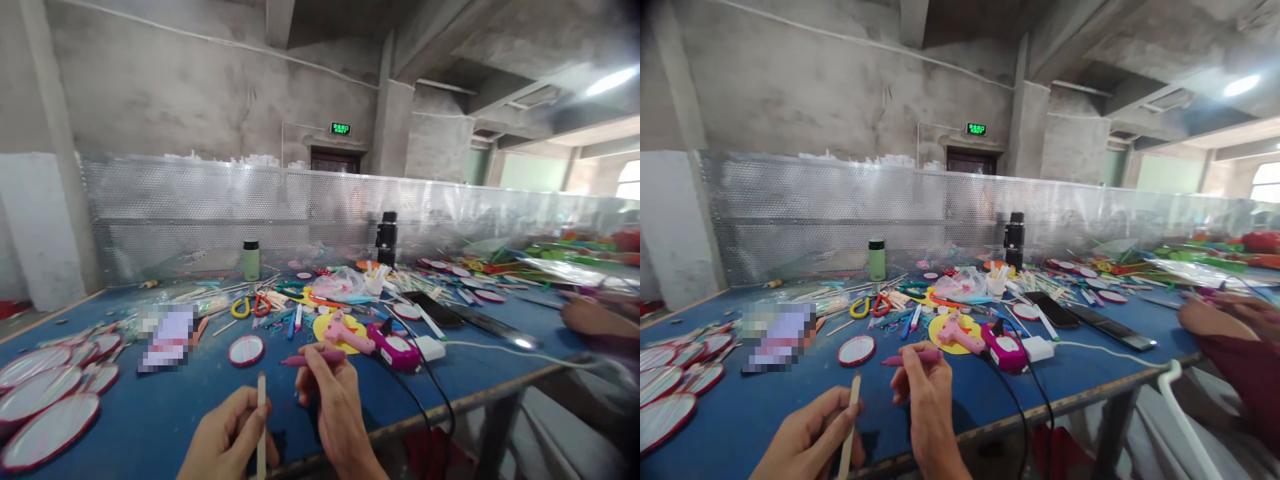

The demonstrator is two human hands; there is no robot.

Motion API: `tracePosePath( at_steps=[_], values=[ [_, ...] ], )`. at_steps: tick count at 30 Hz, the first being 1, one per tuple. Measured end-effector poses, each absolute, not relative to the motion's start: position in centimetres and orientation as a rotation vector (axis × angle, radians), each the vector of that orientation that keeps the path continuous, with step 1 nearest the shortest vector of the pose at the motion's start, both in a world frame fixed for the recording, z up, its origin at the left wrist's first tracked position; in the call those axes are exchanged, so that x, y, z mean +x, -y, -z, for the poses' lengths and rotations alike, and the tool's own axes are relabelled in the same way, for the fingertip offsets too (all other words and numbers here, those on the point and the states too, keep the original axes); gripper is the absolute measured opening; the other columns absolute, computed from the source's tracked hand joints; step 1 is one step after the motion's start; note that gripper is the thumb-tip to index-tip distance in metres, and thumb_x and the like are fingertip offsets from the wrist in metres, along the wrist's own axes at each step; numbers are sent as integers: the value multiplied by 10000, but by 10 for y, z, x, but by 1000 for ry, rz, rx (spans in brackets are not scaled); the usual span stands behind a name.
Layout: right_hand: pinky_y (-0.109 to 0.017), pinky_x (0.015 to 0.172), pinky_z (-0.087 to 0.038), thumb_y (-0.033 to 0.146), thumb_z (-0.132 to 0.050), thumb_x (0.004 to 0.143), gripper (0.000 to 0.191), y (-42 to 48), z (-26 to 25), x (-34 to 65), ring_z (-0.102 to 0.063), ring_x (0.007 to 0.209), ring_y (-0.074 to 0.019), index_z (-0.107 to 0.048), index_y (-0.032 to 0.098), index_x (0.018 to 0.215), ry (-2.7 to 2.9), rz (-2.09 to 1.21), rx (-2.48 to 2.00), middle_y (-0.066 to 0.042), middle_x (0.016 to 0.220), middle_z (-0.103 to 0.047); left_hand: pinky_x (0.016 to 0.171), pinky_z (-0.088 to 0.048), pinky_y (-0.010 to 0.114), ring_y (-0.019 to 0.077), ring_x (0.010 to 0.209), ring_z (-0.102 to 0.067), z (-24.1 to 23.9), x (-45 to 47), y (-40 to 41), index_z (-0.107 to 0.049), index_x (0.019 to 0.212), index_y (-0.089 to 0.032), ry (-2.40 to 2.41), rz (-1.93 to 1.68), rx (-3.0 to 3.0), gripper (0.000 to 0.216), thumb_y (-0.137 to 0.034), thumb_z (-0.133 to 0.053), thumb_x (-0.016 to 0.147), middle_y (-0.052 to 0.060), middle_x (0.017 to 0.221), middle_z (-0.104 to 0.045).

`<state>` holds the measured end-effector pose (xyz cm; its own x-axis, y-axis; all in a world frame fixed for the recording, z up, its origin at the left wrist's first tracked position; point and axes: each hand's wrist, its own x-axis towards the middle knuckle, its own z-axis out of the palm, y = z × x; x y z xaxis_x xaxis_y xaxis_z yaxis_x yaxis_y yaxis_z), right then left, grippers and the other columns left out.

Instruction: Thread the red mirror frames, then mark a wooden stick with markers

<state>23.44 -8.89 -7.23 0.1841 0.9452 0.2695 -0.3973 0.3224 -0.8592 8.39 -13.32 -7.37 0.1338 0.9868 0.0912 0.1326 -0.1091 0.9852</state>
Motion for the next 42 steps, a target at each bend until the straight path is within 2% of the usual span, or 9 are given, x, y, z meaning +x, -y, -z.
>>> tracePosePath(
  at_steps=[5, 12, 23, 28, 34, 42],
  values=[
    [-182, 396, -405, 580, -769, 779, 457, 90, 72, 235, -517, 424, -87, -682, 134, 830, 952, -1044, -725, 6, 550, -635, 469, -376, 215, 133, 475, -532, 76, 78, 128, -616, 787, -201, -1124, -1070, 1523, 482, -679, -575, 837, 9, 581, -710],
    [-174, 410, -405, 545, -767, 806, 400, 91, 76, 237, -509, 453, -83, -707, 150, 837, 981, -1000, -734, 21, 553, -609, 411, -308, 204, 97, 393, -417, 81, 79, 126, -566, 794, -205, -1155, -1100, 1485, 439, -637, -544, 869, 2, 583, -700],
    [-180, 374, -397, 438, -776, 829, 289, 93, 77, 238, -505, 390, -79, -732, 153, 820, 1047, -999, -639, 18, 520, -601, 414, -308, 205, 86, 395, -399, 79, 82, 126, -553, 822, -189, -1144, -1105, 1511, 389, -562, -500, 919, 11, 608, -692],
    [-193, 380, -424, 442, -787, 812, 298, 96, 75, 237, -520, 397, -88, -754, 146, 812, 1078, -989, -625, 1, 537, -623, 420, -298, 207, 87, 395, -385, 78, 81, 127, -584, 1004, -155, -1151, -1075, 1535, 405, -538, -485, 920, 37, 660, -729],
    [-197, 384, -434, 444, -801, 791, 303, 98, 72, 236, -524, 402, -89, -760, 145, 815, 1082, -977, -627, -8, 552, -636, 458, -328, 217, 112, 479, -452, 76, 81, 130, -588, 835, -175, -1146, -1096, 1597, 364, -507, -487, 944, 53, 697, -735],
    [-200, 378, -450, 438, -786, 810, 283, 100, 75, 236, -541, 396, -99, -762, 157, 833, 1118, -937, -647, -11, 558, -644, 477, -318, 222, 133, 523, -512, 75, 80, 130, -594, 841, -191, -1133, -1085, 1596, 386, -548, -489, 941, 28, 680, -718]
  ],
)
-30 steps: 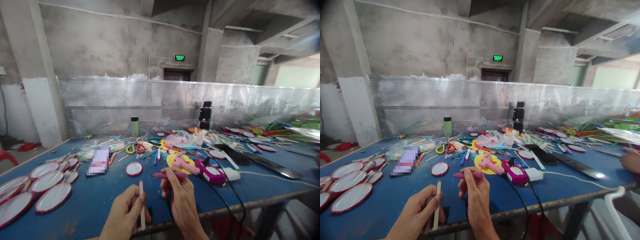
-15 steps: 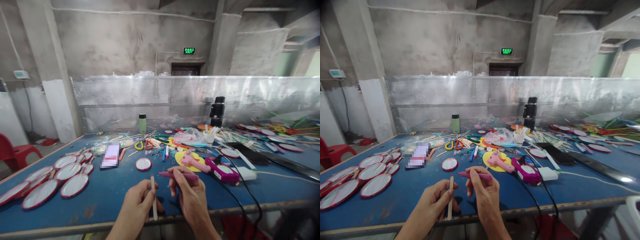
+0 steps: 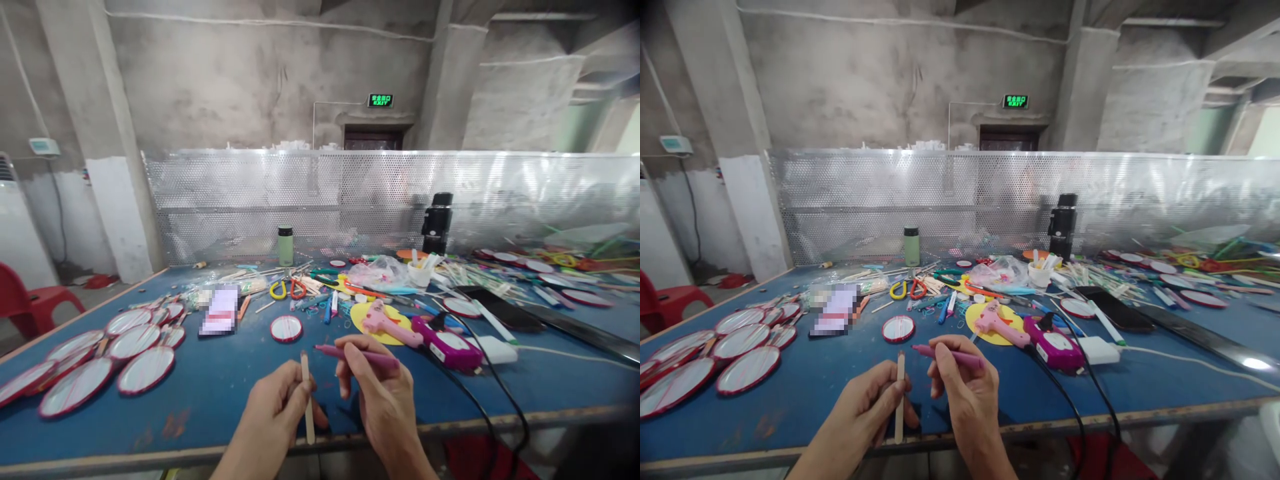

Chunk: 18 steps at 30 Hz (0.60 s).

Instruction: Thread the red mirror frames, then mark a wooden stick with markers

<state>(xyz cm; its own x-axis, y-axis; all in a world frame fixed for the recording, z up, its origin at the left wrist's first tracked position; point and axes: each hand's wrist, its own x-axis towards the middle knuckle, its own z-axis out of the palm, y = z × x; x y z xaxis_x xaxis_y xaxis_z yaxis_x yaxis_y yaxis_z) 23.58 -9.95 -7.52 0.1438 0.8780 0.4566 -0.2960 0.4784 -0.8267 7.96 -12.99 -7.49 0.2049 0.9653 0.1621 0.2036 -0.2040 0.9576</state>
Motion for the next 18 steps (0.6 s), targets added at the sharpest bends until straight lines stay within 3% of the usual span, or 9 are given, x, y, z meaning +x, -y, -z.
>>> tracePosePath(
  at_steps=[13, 18],
  values=[
    [-192, 373, -413, 449, -801, 785, 300, 100, 76, 232, -519, 392, -87, -758, 152, 791, 1082, -956, -671, -4, 544, -628, 447, -305, 212, 103, 451, -423, 77, 80, 129, -604, 816, -184, -1141, -1088, 1559, 444, -607, -511, 915, 26, 661, -719],
    [-188, 370, -362, 380, -829, 750, 250, 86, 50, 276, -488, 405, -75, -744, 147, 784, 815, -982, -544, 11, 544, -622, 454, -325, 211, 113, 460, -466, 78, 79, 129, -585, 766, -189, -1170, -1094, 1575, 464, -632, -527, 891, 52, 663, -750]
  ],
)
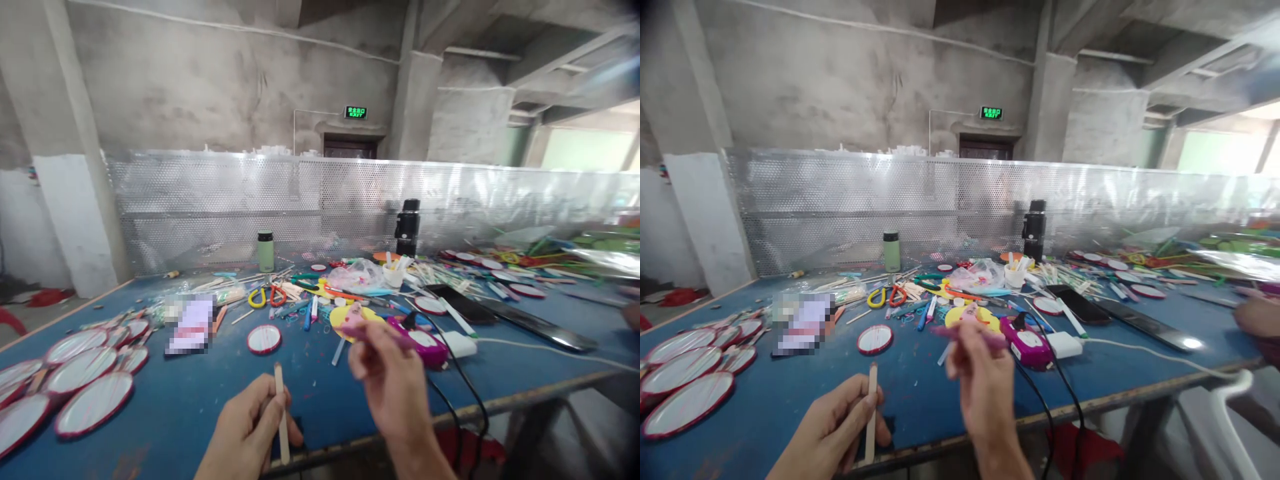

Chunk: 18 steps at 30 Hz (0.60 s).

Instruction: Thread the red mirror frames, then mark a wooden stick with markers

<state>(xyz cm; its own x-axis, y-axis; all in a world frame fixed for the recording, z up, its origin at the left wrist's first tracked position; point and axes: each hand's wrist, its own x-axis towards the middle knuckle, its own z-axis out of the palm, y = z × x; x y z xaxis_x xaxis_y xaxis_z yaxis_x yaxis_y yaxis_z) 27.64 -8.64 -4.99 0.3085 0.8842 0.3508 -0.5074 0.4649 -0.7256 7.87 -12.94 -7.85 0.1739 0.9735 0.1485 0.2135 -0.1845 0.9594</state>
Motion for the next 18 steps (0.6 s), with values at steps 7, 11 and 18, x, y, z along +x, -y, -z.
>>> tracePosePath(
  at_steps=[7, 11, 18],
  values=[
    [-177, 359, -348, 396, -853, 720, 294, 84, 49, 290, -468, 415, -71, -720, 141, 784, 766, -1035, -587, 19, 541, -590, 433, -291, 198, 91, 405, -419, 80, 81, 130, -556, 808, -205, -1199, -1095, 1522, 443, -634, -503, 905, 37, 682, -763],
    [-180, 371, -362, 424, -855, 734, 316, 95, 62, 257, -481, 429, -81, -719, 143, 781, 885, -975, -641, 14, 524, -583, 461, -310, 209, 104, 448, -438, 78, 80, 131, -576, 815, -195, -1175, -1103, 1570, 415, -590, -510, 923, 43, 688, -754],
    [-209, 408, -439, 384, -762, 825, 219, 100, 50, 229, -534, 415, -92, -745, 166, 816, 1159, -894, -593, 6, 568, -632, 468, -333, 221, 121, 486, -460, 75, 81, 133, -585, 826, -192, -1157, -1137, 1581, 379, -537, -488, 948, 36, 687, -715]
  ],
)
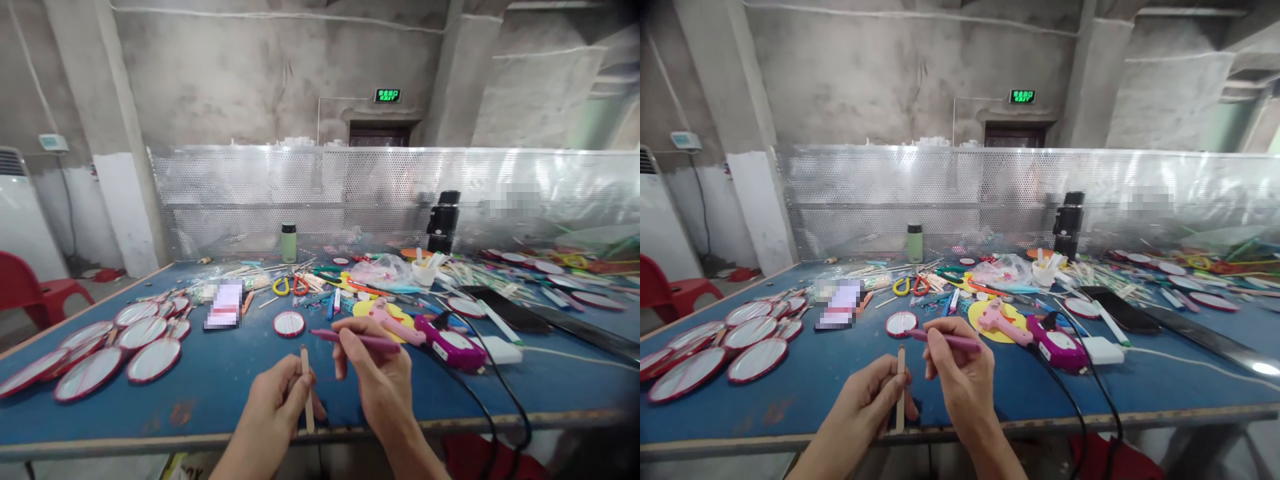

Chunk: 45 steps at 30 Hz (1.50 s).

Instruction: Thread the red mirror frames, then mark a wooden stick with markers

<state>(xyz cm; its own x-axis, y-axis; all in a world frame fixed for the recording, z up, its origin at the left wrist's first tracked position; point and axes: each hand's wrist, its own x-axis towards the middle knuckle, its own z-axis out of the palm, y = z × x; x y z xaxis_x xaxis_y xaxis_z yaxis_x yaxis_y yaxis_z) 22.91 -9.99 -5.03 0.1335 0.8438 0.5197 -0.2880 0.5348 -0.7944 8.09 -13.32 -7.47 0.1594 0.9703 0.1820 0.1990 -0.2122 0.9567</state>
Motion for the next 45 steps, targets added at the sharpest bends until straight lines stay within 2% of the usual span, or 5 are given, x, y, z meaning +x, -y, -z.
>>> tracePosePath(
  at_steps=[2, 6, 12, 32, 45],
  values=[
    [-199, 396, -423, 395, -779, 809, 249, 95, 56, 229, -519, 401, -85, -732, 154, 764, 1169, -905, -643, 6, 542, -622, 481, -348, 223, 130, 506, -491, 76, 81, 133, -575, 817, -200, -1152, -1152, 1584, 345, -501, -484, 960, 38, 686, -722],
    [-176, 366, -368, 425, -747, 851, 282, 88, 69, 234, -494, 388, -75, -717, 152, 789, 1099, -914, -664, 23, 508, -580, 480, -348, 225, 139, 518, -521, 78, 80, 133, -581, 864, -200, -1136, -1157, 1609, 300, -448, -456, 977, 41, 694, -739],
    [-181, 416, -457, 362, -698, 905, 213, 102, 72, 230, -551, 412, -79, -723, 175, 807, 1304, -691, -671, 18, 580, -622, 606, -468, 239, 172, 613, -636, 78, 79, 134, -579, 820, -193, -1067, -1196, 1629, 305, -436, -470, 971, 25, 669, -703],
    [-148, 385, -451, 353, -662, 939, 199, 104, 80, 231, -551, 383, -68, -701, 192, 828, 1332, -692, -668, 35, 570, -625, 597, -483, 231, 164, 601, -626, 75, 80, 134, -575, 808, -193, -1047, -1169, 1593, 295, -432, -494, 961, 6, 669, -667],
    [-149, 342, -377, 544, -702, 849, 410, 98, 74, 229, -480, 344, -57, -646, 149, 755, 1129, -856, -787, 31, 511, -579, 600, -487, 233, 185, 600, -658, 80, 79, 127, -587, 793, -206, -1097, -1127, 1623, 365, -530, -506, 941, 9, 620, -710]
  ],
)
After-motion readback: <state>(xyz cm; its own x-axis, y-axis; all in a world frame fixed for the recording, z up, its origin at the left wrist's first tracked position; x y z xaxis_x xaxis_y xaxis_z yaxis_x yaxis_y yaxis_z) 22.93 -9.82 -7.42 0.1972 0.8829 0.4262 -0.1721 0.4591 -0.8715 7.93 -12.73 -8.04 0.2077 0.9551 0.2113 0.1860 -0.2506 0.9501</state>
